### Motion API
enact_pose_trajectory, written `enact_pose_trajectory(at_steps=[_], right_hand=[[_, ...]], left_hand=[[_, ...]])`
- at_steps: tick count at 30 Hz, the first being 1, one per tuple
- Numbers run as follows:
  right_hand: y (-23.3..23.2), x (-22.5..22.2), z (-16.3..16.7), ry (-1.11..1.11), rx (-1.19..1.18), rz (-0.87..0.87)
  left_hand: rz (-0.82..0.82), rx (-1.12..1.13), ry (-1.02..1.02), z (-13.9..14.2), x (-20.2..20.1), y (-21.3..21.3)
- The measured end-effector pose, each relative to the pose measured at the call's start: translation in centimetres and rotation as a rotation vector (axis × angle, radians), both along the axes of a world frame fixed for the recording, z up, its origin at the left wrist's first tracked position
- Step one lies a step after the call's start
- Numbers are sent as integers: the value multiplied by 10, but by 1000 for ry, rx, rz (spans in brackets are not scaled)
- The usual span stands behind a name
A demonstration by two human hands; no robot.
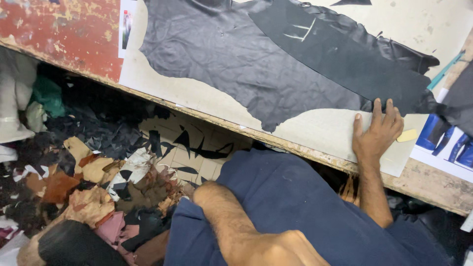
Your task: The person uses a utility knife to cut black fabric along the edges of cardboard templates placed on a worktable. The person positions the templates, cuts the fabric, removes the templates, and sets aside the cut pieces.
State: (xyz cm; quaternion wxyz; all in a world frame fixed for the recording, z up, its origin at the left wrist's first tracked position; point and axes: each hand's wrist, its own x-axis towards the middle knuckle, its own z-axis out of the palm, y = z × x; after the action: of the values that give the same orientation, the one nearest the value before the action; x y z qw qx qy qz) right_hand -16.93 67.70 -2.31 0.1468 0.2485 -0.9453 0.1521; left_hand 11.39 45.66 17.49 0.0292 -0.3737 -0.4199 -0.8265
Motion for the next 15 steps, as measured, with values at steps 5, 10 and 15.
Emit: enact_pose_trajectory(at_steps=[5,10,15], right_hand=[[-1,0,0,1,10,-22],[1,-2,-3,15,17,-19],[3,-3,-5,-1,1,-28]], left_hand=[[131,-47,60,24,-9,-17],[93,-68,74,24,-11,-24],[53,-84,73,18,-10,-27]])
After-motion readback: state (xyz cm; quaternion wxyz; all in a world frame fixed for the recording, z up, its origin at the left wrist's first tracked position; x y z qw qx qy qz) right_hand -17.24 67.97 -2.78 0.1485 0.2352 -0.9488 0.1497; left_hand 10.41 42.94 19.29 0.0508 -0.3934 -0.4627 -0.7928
